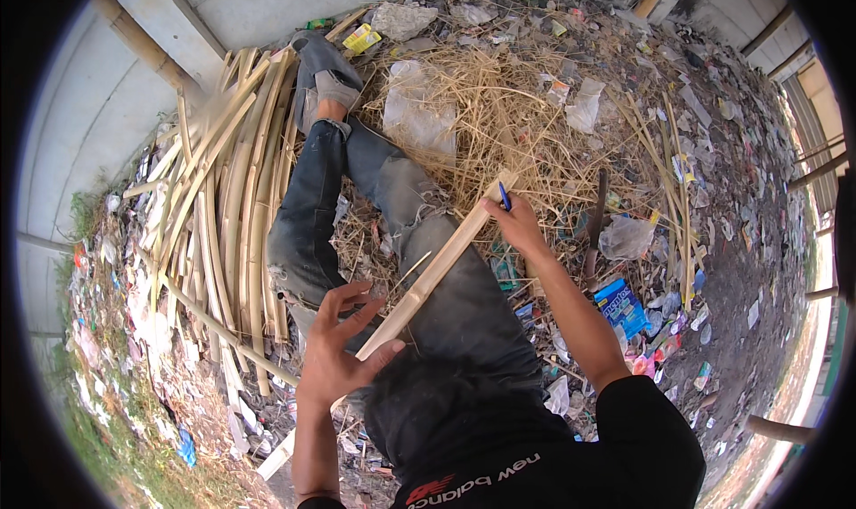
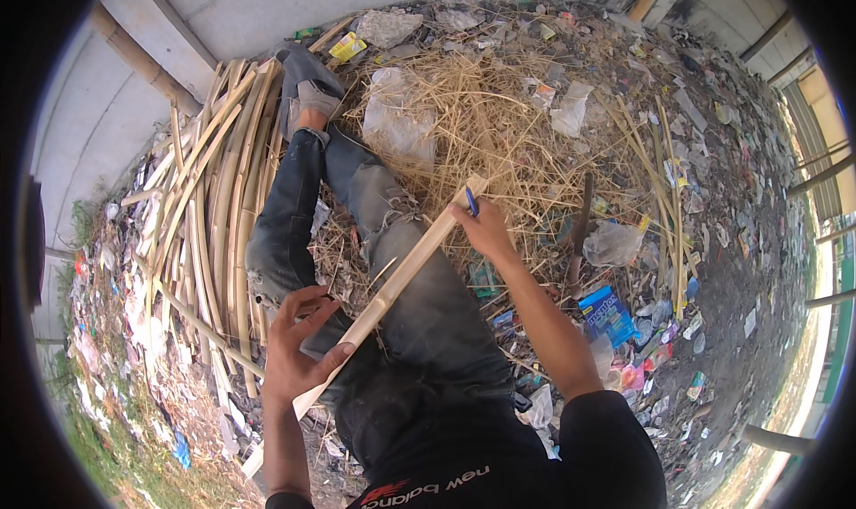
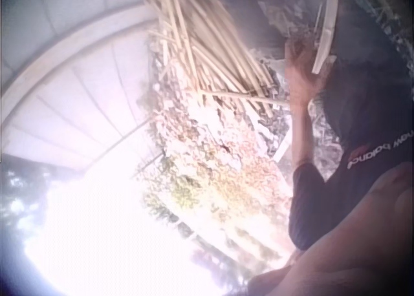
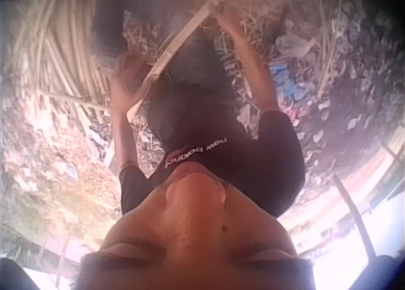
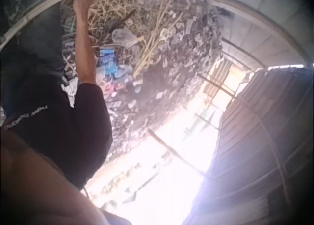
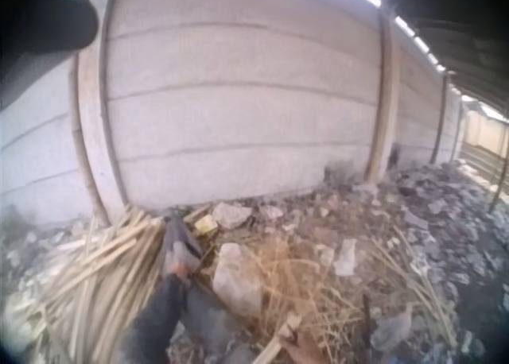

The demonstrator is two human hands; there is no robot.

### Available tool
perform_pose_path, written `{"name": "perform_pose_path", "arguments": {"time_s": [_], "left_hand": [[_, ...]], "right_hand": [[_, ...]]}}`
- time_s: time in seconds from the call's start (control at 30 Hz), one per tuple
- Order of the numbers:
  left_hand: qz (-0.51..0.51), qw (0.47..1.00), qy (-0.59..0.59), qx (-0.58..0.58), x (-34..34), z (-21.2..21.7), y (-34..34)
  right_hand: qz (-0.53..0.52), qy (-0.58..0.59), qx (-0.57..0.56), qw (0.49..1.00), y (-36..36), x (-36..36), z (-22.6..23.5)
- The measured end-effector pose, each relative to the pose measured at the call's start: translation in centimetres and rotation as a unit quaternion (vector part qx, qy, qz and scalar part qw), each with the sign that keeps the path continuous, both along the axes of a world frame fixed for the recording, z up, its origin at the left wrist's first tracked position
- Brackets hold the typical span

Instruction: The person sits on the ground and uses a knife to shave thin strips from a long bamboo pole. They hold the pole with their left hand and scrape the surface with the knife in their right hand, creating a pile of bamboo shavings.

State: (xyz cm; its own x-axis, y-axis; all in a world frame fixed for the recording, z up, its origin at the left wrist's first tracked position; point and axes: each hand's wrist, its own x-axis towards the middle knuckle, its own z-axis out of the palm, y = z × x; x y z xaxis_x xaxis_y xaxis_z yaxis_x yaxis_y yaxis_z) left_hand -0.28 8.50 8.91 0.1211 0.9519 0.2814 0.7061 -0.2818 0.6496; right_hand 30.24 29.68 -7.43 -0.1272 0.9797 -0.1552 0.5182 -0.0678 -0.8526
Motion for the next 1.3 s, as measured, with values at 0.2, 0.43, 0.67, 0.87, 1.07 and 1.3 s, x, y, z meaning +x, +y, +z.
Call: {"name": "perform_pose_path", "arguments": {"time_s": [0.2,0.43,0.67,0.87,1.07,1.3], "left_hand": [[-0.564,0.694,-0.439,0.082,-1.0,15.5,-1.8],[-0.508,0.671,-0.524,0.133,1.6,16.1,-2.0],[-0.462,0.662,-0.570,0.154,1.9,16.3,-3.3],[-0.407,0.634,-0.632,0.181,1.5,15.5,-4.9],[-0.102,0.836,-0.523,0.128,-1.9,5.5,-2.1],[0.071,0.961,0.078,-0.255,2.9,-9.7,-0.8]], "right_hand": [[-0.018,0.079,-0.056,0.995,-0.2,-1.1,-0.6],[-0.037,0.072,-0.050,0.995,-0.6,-0.7,-1.6],[-0.028,0.065,-0.018,0.997,-0.9,-1.2,-1.3],[-0.028,0.060,-0.033,0.997,-1.0,-0.6,-1.2],[-0.008,-0.019,0.018,1.000,-1.1,0.0,-0.5],[0.070,-0.121,0.043,0.989,-5.0,-1.1,2.1]]}}
